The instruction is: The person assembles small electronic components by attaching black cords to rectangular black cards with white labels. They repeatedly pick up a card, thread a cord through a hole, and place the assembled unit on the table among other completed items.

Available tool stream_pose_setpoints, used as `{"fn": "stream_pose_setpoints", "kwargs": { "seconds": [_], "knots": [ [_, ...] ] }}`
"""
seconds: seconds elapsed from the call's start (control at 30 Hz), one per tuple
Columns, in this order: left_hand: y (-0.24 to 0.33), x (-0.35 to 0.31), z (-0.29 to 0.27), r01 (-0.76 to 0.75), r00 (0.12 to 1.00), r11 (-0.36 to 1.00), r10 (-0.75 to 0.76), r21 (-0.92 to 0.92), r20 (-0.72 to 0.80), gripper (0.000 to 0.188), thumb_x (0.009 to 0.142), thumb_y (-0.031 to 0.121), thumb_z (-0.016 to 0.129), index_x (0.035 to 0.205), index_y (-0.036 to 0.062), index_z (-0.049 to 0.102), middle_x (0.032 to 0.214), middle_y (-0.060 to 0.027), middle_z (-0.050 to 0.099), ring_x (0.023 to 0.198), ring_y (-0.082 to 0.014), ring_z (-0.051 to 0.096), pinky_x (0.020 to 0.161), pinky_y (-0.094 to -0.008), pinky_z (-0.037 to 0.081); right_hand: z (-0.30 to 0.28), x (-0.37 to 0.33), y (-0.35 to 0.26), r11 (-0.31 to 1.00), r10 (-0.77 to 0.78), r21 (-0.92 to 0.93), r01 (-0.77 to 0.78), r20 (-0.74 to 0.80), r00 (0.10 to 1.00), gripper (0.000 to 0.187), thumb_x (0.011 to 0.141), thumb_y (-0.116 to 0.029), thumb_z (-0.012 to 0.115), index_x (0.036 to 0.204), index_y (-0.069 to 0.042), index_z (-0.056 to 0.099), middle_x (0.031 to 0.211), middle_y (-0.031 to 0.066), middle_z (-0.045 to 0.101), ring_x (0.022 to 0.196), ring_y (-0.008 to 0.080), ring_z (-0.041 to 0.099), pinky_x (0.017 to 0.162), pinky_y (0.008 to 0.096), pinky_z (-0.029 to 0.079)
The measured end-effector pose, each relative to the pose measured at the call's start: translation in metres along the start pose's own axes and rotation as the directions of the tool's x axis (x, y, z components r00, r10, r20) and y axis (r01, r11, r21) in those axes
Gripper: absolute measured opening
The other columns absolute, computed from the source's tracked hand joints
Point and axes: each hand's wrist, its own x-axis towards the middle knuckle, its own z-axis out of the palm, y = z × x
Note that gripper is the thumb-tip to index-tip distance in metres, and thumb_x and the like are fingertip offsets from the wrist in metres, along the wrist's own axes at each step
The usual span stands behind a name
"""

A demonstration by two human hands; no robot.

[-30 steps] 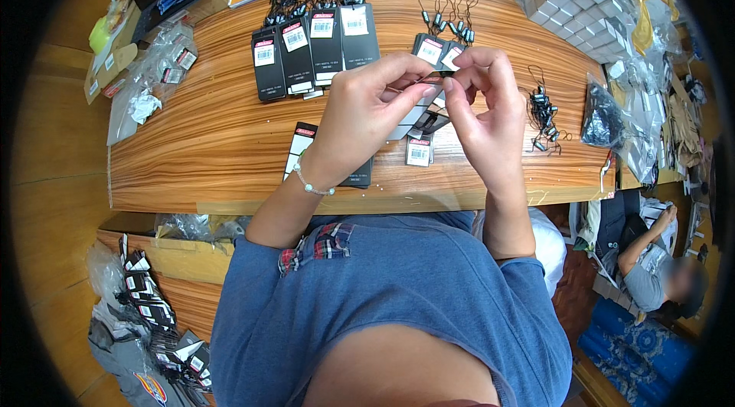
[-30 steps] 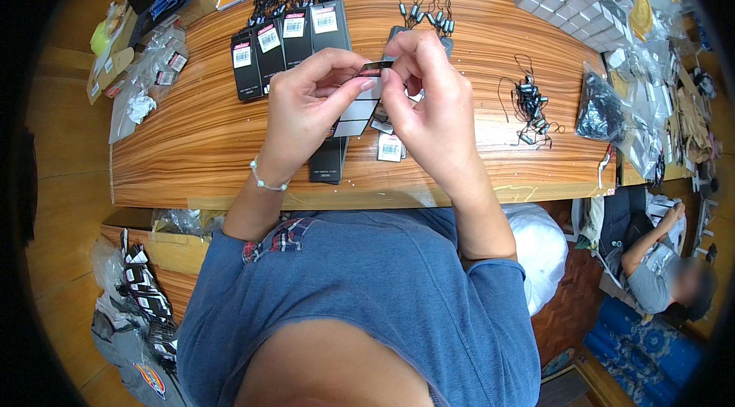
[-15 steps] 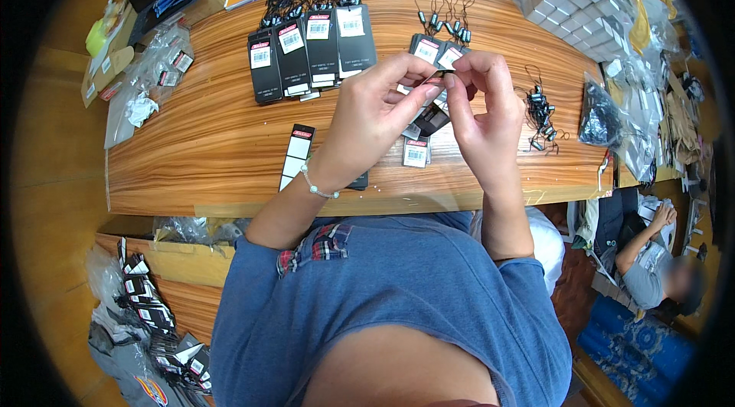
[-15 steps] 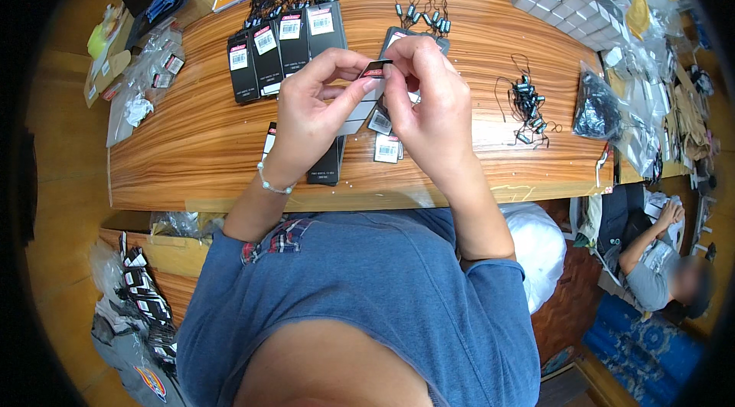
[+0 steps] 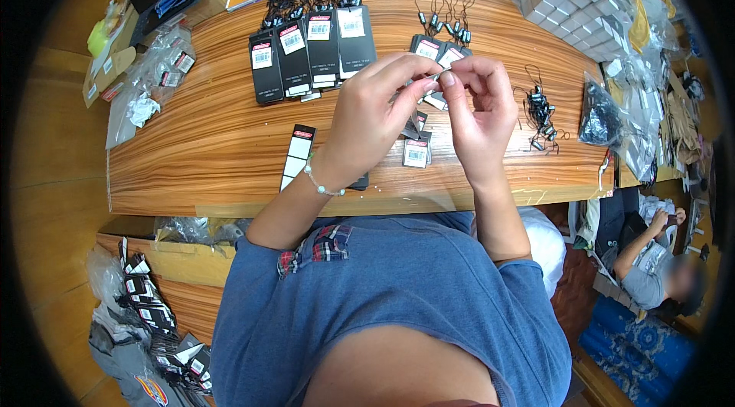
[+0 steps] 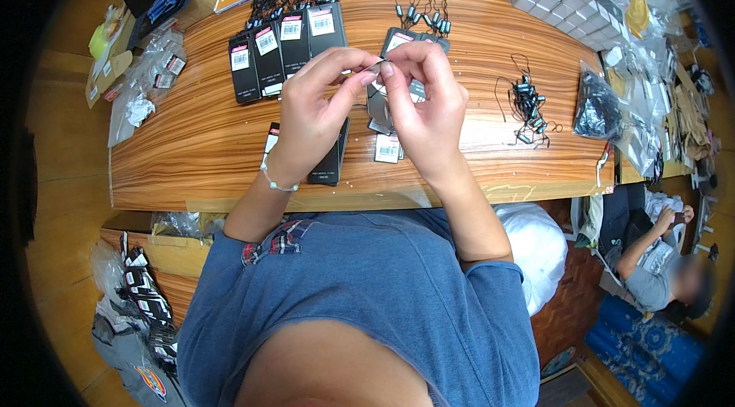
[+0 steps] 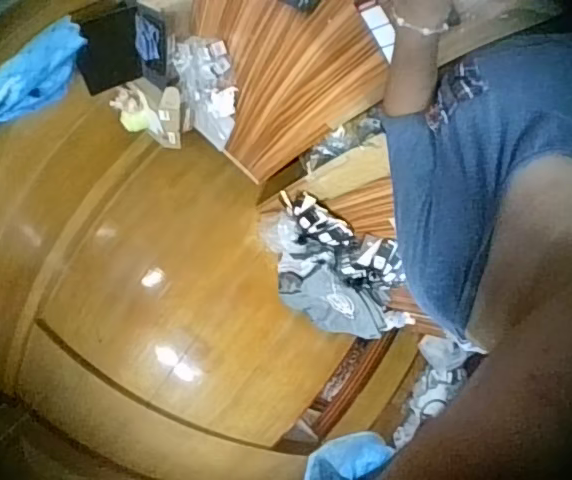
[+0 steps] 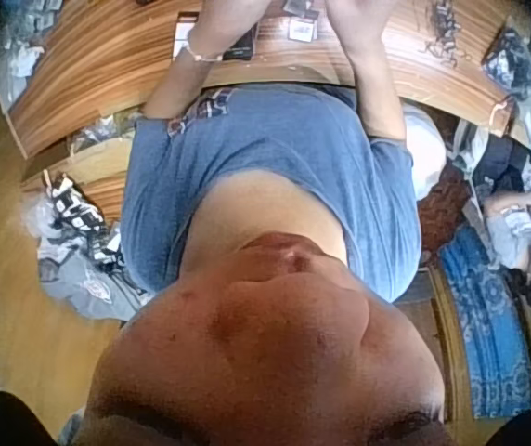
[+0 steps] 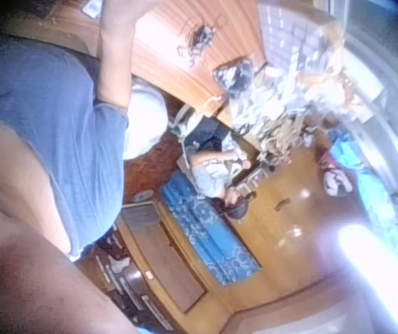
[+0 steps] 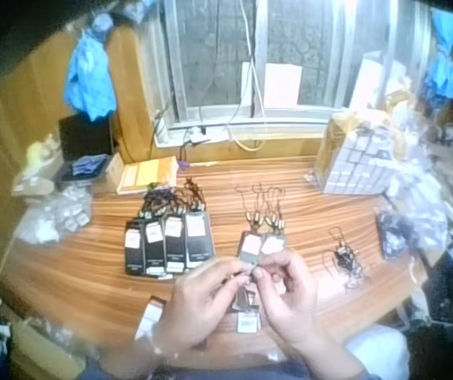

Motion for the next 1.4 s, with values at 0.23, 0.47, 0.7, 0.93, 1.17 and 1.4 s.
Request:
{"fn": "stream_pose_setpoints", "kwargs": {
  "seconds": [0.23,0.47,0.7,0.93,1.17,1.4],
  "knots": [
    [-0.009,0.004,-0.008,-0.232,0.973,0.954,0.231,0.188,0.027,0.013,0.075,-0.002,0.06,0.086,0.0029,0.064,0.084,-0.007,0.064,0.08,-0.0185,0.06,0.07,-0.0273,0.047,-0.011,0.006,-0.005,0.82,0.338,0.409,-0.401,0.219,0.915,0.018,0.083,0.002,0.055,0.1,0.003,0.049,0.085,0.0101,0.062,0.078,0.0114,0.061,0.069,0.0215,0.049],
    [-0.009,0.009,-0.009,-0.31,0.948,0.927,0.318,0.211,-0.003,0.011,0.07,0.005,0.063,0.081,0.0063,0.064,0.081,-0.0049,0.062,0.078,-0.0208,0.058,0.067,-0.0304,0.046,-0.014,0.009,-0.006,0.82,0.342,0.373,-0.434,0.29,0.894,0.02,0.084,-0.002,0.056,0.102,0.004,0.05,0.089,0.0112,0.063,0.082,0.0136,0.061,0.073,0.0225,0.048],
    [-0.009,0.01,-0.014,-0.583,0.785,0.61,0.592,0.536,0.181,0.019,0.062,0.012,0.061,0.08,0.0123,0.066,0.082,0.0016,0.061,0.08,-0.0172,0.056,0.071,-0.0339,0.043,-0.018,0.009,0.017,0.519,0.41,0.598,-0.611,0.453,0.791,0.011,0.087,-0.011,0.054,0.092,-0.002,0.053,0.083,0.0043,0.06,0.074,0.0064,0.056,0.067,0.018,0.045],
    [-0.011,0.015,-0.02,-0.63,0.759,0.575,0.598,0.522,0.257,0.018,0.062,0.013,0.061,0.079,0.0121,0.065,0.082,0.0022,0.061,0.079,-0.0175,0.057,0.071,-0.0349,0.043,-0.012,0.007,0.019,0.494,0.454,0.577,-0.65,0.466,0.759,0.011,0.088,-0.014,0.055,0.09,-0.004,0.053,0.078,-0.0007,0.055,0.068,0.0046,0.053,0.065,0.0188,0.046],
    [-0.02,0.013,-0.024,-0.54,0.834,0.737,0.535,0.408,0.137,0.013,0.063,0.009,0.064,0.076,0.0107,0.064,0.079,0.0006,0.06,0.076,-0.0169,0.056,0.069,-0.0321,0.044,-0.018,0.012,0.01,0.443,0.409,0.63,-0.638,0.491,0.769,0.02,0.082,-0.003,0.057,0.101,0.0,0.051,0.09,0.0067,0.058,0.079,0.012,0.059,0.075,0.024,0.05],
    [-0.018,0.01,-0.02,-0.426,0.905,0.884,0.419,0.194,0.079,0.022,0.061,-0.003,0.065,0.081,0.0069,0.067,0.082,-0.0035,0.061,0.077,-0.0197,0.057,0.067,-0.0296,0.045,-0.016,0.007,0.006,0.764,0.327,0.481,-0.43,0.286,0.901,0.025,0.075,0.008,0.061,0.098,0.004,0.051,0.088,0.0103,0.059,0.082,0.0123,0.06,0.073,0.0213,0.05]
  ]
}}
